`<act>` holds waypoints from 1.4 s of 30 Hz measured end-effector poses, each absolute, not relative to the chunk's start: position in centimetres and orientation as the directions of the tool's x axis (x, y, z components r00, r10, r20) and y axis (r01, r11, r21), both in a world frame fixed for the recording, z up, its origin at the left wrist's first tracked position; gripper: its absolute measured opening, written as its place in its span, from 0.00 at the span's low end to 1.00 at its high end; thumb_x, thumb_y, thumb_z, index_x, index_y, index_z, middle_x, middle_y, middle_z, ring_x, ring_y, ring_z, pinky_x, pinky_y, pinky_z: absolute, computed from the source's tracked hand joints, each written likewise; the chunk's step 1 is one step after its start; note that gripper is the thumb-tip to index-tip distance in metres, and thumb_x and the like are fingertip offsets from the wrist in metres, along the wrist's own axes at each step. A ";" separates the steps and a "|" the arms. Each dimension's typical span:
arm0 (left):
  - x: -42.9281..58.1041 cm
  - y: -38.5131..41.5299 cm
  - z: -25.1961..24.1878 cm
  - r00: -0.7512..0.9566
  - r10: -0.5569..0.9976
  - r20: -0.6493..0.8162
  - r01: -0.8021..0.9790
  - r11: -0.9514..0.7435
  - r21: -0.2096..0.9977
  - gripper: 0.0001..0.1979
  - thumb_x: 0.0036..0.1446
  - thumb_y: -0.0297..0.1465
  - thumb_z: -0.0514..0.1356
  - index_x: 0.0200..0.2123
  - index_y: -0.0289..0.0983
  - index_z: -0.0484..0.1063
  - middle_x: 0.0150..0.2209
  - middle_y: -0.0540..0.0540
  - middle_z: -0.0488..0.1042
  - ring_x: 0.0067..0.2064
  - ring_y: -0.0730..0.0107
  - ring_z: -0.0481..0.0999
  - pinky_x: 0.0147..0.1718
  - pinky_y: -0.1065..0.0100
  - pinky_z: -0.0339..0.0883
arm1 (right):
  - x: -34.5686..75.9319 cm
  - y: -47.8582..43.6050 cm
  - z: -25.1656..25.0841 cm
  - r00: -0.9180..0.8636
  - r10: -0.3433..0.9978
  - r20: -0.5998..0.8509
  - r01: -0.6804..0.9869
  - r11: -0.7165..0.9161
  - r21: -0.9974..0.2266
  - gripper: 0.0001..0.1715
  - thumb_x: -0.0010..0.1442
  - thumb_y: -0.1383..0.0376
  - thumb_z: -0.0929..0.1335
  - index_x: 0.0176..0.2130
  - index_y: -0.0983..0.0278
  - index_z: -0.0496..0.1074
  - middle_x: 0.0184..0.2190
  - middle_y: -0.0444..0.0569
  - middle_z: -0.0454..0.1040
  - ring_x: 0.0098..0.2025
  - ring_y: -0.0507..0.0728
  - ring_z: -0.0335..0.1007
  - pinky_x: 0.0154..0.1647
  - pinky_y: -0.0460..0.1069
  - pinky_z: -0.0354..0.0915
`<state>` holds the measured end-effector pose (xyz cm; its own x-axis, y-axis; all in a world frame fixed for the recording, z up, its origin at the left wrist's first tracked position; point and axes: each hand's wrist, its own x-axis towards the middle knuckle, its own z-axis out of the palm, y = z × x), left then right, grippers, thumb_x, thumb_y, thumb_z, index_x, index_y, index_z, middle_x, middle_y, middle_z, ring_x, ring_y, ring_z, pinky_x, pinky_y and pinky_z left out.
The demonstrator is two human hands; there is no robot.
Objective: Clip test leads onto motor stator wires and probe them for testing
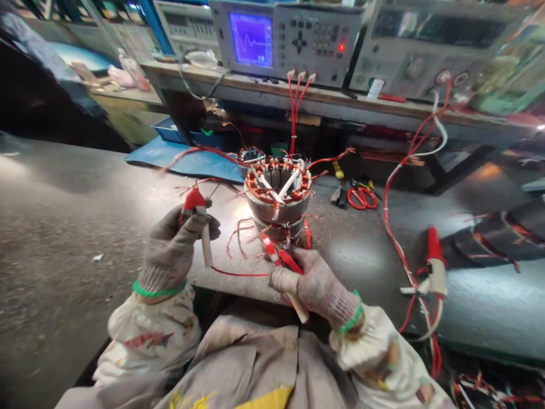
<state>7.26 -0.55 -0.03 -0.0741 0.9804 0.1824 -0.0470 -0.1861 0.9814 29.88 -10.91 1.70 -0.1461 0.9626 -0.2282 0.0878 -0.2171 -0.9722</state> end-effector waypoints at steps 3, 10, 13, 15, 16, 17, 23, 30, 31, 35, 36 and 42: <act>7.1 -0.6 0.2 -0.077 0.982 0.171 -0.037 -0.174 0.984 0.19 0.52 0.42 0.69 0.43 0.36 0.77 0.27 0.51 0.77 0.28 0.71 0.77 0.29 0.71 0.75 | 31.4 -10.8 1.5 -0.182 0.974 -0.132 0.191 -0.097 -0.977 0.20 0.56 0.49 0.70 0.33 0.63 0.75 0.24 0.43 0.72 0.25 0.52 0.65 0.24 0.46 0.61; 7.3 -0.2 0.4 -0.090 0.989 0.120 -0.070 -0.127 0.989 0.19 0.50 0.42 0.70 0.42 0.36 0.77 0.27 0.50 0.78 0.26 0.71 0.76 0.28 0.70 0.74 | 35.6 -4.4 1.6 0.423 0.785 0.453 0.852 -0.174 -0.493 0.30 0.60 0.53 0.65 0.54 0.68 0.75 0.46 0.60 0.79 0.45 0.66 0.75 0.48 0.57 0.69; 7.5 -0.3 0.3 -0.096 0.989 0.115 -0.088 -0.124 0.988 0.21 0.50 0.44 0.70 0.41 0.37 0.77 0.27 0.50 0.78 0.27 0.70 0.77 0.29 0.70 0.74 | 36.7 -0.4 1.0 0.381 0.797 0.469 0.903 -0.211 -0.374 0.28 0.63 0.57 0.63 0.56 0.68 0.74 0.49 0.62 0.78 0.47 0.66 0.75 0.48 0.57 0.69; 7.4 -0.3 0.3 -0.087 0.988 0.124 -0.078 -0.131 0.988 0.20 0.49 0.45 0.71 0.38 0.36 0.77 0.27 0.49 0.77 0.27 0.70 0.76 0.28 0.69 0.73 | 37.2 0.9 0.3 0.391 0.791 0.470 0.899 -0.219 -0.378 0.28 0.65 0.57 0.61 0.57 0.68 0.73 0.48 0.62 0.78 0.48 0.66 0.75 0.50 0.57 0.69; 7.3 -0.4 0.2 -0.079 0.989 0.125 -0.072 -0.131 0.989 0.20 0.48 0.46 0.71 0.36 0.36 0.77 0.27 0.49 0.77 0.26 0.69 0.76 0.28 0.69 0.73 | 37.4 1.2 -0.1 0.389 0.792 0.471 0.898 -0.210 -0.387 0.29 0.65 0.57 0.61 0.57 0.69 0.72 0.48 0.62 0.78 0.49 0.65 0.75 0.51 0.57 0.69; 7.3 -0.3 0.2 -0.073 0.989 0.125 -0.071 -0.130 0.989 0.20 0.48 0.46 0.71 0.35 0.36 0.76 0.27 0.48 0.77 0.26 0.69 0.75 0.27 0.68 0.73 | 37.7 1.4 -0.6 0.382 0.795 0.471 0.897 -0.198 -0.395 0.29 0.66 0.56 0.60 0.58 0.69 0.72 0.48 0.62 0.78 0.49 0.65 0.75 0.51 0.57 0.68; 7.1 0.1 0.1 -0.068 0.989 0.134 -0.165 -0.143 0.976 0.21 0.44 0.48 0.73 0.30 0.36 0.76 0.25 0.48 0.77 0.25 0.70 0.74 0.26 0.69 0.72 | 38.6 1.5 -2.5 0.380 0.795 0.474 0.889 -0.172 -0.424 0.31 0.67 0.53 0.59 0.56 0.70 0.73 0.49 0.63 0.78 0.51 0.67 0.75 0.53 0.59 0.67; 7.0 0.3 0.0 -0.046 0.994 0.096 -0.191 -0.103 0.976 0.20 0.45 0.46 0.73 0.34 0.37 0.77 0.26 0.48 0.77 0.26 0.68 0.76 0.27 0.68 0.73 | 38.5 1.4 -1.9 0.358 0.806 0.472 0.905 -0.175 -0.387 0.33 0.67 0.54 0.59 0.60 0.71 0.71 0.52 0.64 0.77 0.53 0.67 0.74 0.55 0.59 0.67; 7.0 0.3 0.0 -0.043 0.995 0.092 -0.189 -0.099 0.977 0.20 0.45 0.46 0.73 0.34 0.37 0.77 0.26 0.48 0.77 0.26 0.68 0.76 0.27 0.67 0.74 | 38.4 1.2 -1.8 0.362 0.807 0.466 0.903 -0.182 -0.388 0.33 0.66 0.54 0.59 0.60 0.71 0.71 0.52 0.64 0.77 0.53 0.67 0.74 0.55 0.59 0.67; 7.0 0.2 -0.1 -0.032 0.993 0.113 -0.175 -0.116 0.978 0.19 0.46 0.46 0.72 0.32 0.37 0.75 0.26 0.48 0.76 0.26 0.68 0.76 0.27 0.67 0.74 | 38.2 1.0 -1.7 0.377 0.803 0.461 0.890 -0.176 -0.421 0.33 0.65 0.54 0.59 0.58 0.73 0.72 0.52 0.64 0.77 0.53 0.68 0.73 0.57 0.60 0.66; 7.1 0.2 0.0 -0.025 0.993 0.118 -0.176 -0.121 0.977 0.19 0.46 0.45 0.72 0.32 0.37 0.75 0.26 0.48 0.76 0.25 0.68 0.76 0.27 0.67 0.73 | 38.1 1.1 -1.6 0.376 0.798 0.471 0.889 -0.168 -0.426 0.32 0.65 0.54 0.59 0.58 0.72 0.72 0.51 0.64 0.77 0.53 0.68 0.73 0.57 0.60 0.66; 7.9 0.0 1.0 -0.022 0.984 0.179 -0.171 -0.181 0.969 0.20 0.48 0.46 0.70 0.34 0.36 0.73 0.24 0.51 0.74 0.24 0.73 0.73 0.25 0.70 0.70 | 37.8 1.4 0.1 0.411 0.785 0.464 0.877 -0.200 -0.438 0.25 0.54 0.67 0.63 0.51 0.70 0.74 0.45 0.62 0.77 0.48 0.66 0.74 0.52 0.59 0.68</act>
<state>7.90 0.00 0.95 -0.0222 0.9835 0.1794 -0.1707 -0.1805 0.9686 37.77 1.41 0.15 0.4106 0.7852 0.4636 0.8765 -0.1999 -0.4378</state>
